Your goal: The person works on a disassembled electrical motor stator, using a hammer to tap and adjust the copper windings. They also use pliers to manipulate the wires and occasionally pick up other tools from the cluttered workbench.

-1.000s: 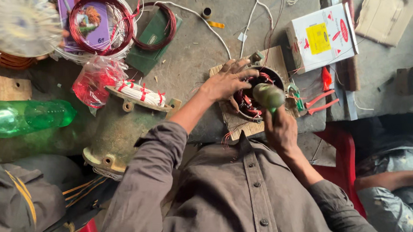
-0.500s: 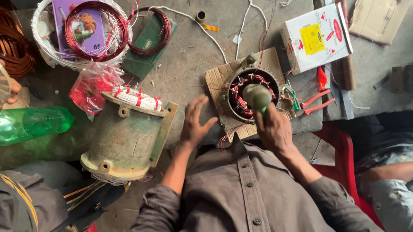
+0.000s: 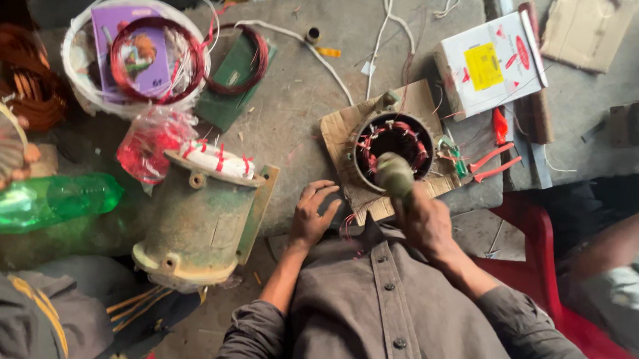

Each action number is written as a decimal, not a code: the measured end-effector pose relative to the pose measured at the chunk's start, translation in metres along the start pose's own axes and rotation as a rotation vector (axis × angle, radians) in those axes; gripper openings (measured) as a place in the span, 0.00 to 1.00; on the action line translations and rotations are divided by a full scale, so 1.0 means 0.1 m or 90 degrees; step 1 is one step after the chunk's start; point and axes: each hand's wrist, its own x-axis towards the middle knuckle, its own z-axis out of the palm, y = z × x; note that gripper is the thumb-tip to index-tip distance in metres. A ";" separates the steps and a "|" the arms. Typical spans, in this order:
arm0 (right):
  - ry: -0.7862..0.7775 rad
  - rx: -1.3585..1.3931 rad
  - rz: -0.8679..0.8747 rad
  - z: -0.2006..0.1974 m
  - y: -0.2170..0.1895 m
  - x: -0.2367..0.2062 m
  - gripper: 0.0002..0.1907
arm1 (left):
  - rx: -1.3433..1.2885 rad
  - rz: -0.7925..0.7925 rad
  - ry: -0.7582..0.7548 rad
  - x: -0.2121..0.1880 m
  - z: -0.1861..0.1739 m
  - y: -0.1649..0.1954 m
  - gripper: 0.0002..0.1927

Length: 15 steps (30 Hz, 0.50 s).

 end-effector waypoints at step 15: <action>-0.064 -0.022 -0.035 -0.02 -0.11 0.10 0.15 | -0.035 -0.071 -0.001 0.21 0.00 0.12 0.13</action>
